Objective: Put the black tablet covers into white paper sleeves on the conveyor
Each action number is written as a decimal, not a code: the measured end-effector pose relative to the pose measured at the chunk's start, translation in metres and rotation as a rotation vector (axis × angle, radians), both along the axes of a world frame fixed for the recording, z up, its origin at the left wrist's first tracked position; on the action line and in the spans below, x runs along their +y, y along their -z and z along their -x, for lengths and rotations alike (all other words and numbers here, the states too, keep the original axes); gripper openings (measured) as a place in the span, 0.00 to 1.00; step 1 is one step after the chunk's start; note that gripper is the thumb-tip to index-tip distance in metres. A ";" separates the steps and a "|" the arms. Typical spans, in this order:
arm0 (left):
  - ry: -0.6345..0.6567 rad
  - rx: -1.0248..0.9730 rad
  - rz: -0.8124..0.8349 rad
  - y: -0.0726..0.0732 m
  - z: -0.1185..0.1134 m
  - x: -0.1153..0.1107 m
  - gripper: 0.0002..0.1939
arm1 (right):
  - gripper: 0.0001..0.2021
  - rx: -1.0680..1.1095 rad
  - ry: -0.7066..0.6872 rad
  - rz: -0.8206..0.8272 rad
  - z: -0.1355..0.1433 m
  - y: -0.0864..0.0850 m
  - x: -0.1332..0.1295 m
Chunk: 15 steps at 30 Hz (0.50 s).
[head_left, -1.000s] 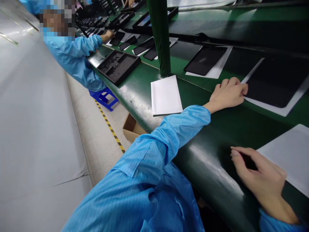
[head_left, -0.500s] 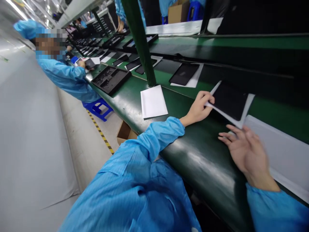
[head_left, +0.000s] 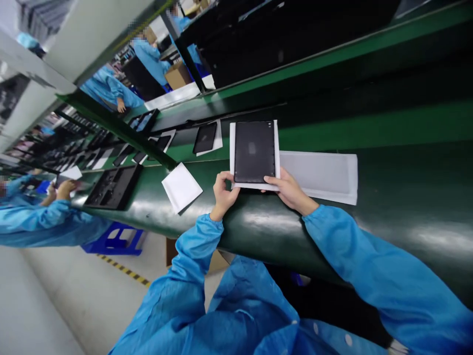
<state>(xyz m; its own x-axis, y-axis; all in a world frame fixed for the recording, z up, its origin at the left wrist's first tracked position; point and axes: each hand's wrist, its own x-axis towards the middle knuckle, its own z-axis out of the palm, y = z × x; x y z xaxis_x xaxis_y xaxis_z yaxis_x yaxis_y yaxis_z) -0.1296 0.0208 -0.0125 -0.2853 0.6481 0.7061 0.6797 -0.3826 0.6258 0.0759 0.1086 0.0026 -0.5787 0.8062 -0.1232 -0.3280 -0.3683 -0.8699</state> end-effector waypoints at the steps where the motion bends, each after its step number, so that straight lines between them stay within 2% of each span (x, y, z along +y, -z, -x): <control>1: 0.006 0.024 0.019 -0.001 0.001 -0.002 0.10 | 0.24 0.009 0.013 -0.028 -0.001 0.001 0.002; 3: -0.001 0.081 0.081 -0.004 0.003 -0.007 0.12 | 0.22 0.014 0.066 -0.090 -0.005 0.003 0.010; 7: -0.052 0.117 0.165 -0.010 0.008 -0.017 0.15 | 0.18 -0.061 0.275 -0.189 -0.021 0.013 0.034; 10: 0.007 0.156 0.235 -0.010 0.008 -0.022 0.14 | 0.15 -0.095 0.390 -0.200 -0.033 0.020 0.049; 12: 0.069 0.200 0.278 -0.007 0.005 -0.022 0.11 | 0.15 -0.079 0.398 -0.201 -0.037 0.020 0.052; 15: 0.160 0.144 0.309 0.001 -0.007 -0.020 0.21 | 0.16 -0.038 0.349 -0.213 -0.036 0.015 0.046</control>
